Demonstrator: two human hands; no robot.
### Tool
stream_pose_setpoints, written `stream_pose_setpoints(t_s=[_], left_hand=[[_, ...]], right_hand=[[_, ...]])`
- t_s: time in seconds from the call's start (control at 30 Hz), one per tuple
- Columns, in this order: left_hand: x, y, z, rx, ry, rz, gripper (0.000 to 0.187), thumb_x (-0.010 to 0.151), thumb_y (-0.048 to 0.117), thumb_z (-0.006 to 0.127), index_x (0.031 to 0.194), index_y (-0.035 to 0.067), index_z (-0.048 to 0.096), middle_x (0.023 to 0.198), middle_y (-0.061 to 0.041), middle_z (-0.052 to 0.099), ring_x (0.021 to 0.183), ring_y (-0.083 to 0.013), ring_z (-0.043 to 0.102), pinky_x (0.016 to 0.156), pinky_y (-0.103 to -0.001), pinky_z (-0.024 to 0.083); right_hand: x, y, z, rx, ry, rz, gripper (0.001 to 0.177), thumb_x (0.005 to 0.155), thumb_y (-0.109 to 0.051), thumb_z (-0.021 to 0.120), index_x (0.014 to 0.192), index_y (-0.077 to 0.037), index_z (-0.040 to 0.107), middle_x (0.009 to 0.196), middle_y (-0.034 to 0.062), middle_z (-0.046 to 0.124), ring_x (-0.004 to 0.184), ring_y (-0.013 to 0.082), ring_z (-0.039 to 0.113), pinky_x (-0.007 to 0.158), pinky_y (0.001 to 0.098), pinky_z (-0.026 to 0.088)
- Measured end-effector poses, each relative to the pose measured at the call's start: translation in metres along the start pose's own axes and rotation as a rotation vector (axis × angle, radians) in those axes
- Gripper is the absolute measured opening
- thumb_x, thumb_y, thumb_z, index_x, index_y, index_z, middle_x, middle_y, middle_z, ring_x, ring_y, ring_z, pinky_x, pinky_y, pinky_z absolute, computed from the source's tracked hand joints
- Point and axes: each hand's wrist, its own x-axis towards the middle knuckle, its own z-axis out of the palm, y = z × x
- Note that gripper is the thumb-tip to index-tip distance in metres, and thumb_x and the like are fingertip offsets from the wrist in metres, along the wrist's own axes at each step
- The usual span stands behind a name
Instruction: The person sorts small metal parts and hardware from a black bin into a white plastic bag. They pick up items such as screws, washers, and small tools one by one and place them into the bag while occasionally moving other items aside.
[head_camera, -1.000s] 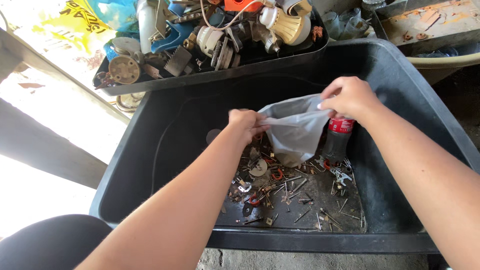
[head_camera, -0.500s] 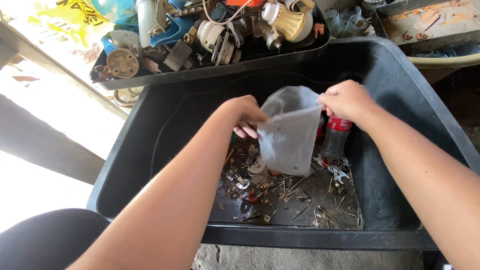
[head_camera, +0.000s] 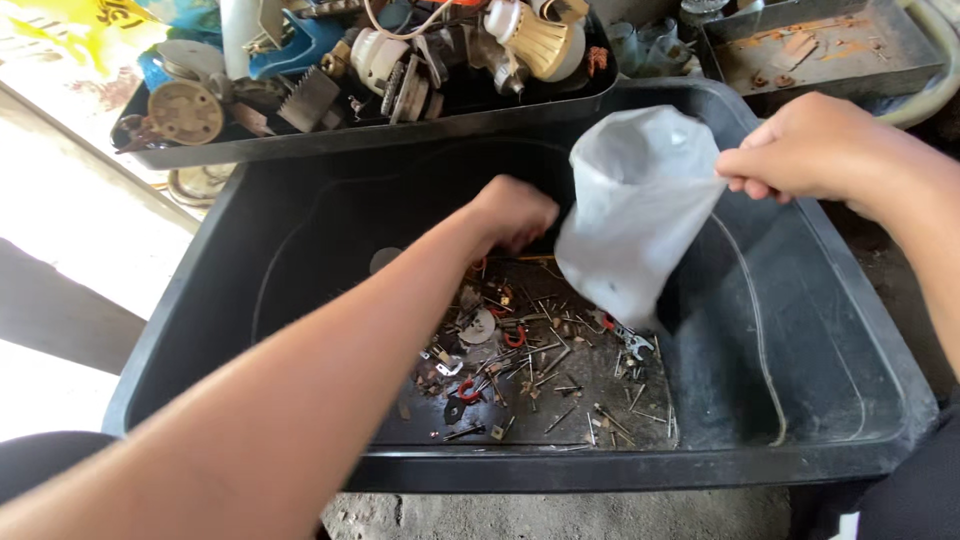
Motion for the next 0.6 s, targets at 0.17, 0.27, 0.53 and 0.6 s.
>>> stream_pose_setpoints(t_s=[0.17,0.27,0.53,0.6], left_hand=[[0.001,-0.115,-0.002,1.275,-0.548,0.084,0.029,0.102,0.032,0.062,0.085,0.015,0.078,0.082,-0.006,0.075,0.070,-0.0206,0.071,0.066,-0.038,0.052],[-0.024,-0.182,-0.002,0.690,-0.289,-0.136,0.015,0.080,0.013,0.081,0.094,0.017,0.083,0.098,-0.003,0.081,0.089,-0.0160,0.077,0.085,-0.033,0.062],[-0.045,-0.166,0.042,0.767,-0.158,-0.033,0.026,0.077,0.015,0.081,0.103,0.021,0.083,0.111,-0.008,0.077,0.102,-0.0250,0.073,0.093,-0.038,0.059],[-0.058,-0.149,0.054,0.839,-0.126,-0.170,0.025,0.080,0.017,0.081,0.105,0.020,0.080,0.117,-0.010,0.073,0.108,-0.0280,0.071,0.096,-0.041,0.057]], right_hand=[[0.005,-0.001,0.029,-0.162,-0.244,-0.030,0.025,0.085,-0.030,0.073,0.086,-0.006,0.082,0.071,0.0056,0.079,0.059,0.0170,0.069,0.060,0.0332,0.055],[0.005,-0.004,0.052,-0.135,-0.385,-0.006,0.028,0.086,-0.029,0.076,0.079,-0.002,0.081,0.066,0.0085,0.075,0.057,0.0199,0.067,0.054,0.0333,0.052],[-0.016,-0.032,0.042,-0.027,-0.509,-0.139,0.032,0.089,-0.034,0.074,0.074,-0.005,0.074,0.063,0.0057,0.070,0.056,0.0150,0.057,0.050,0.0309,0.040],[-0.020,-0.038,0.040,-0.003,-0.479,-0.230,0.034,0.089,-0.037,0.075,0.072,-0.008,0.074,0.063,0.0037,0.070,0.059,0.0120,0.065,0.053,0.0289,0.046]])
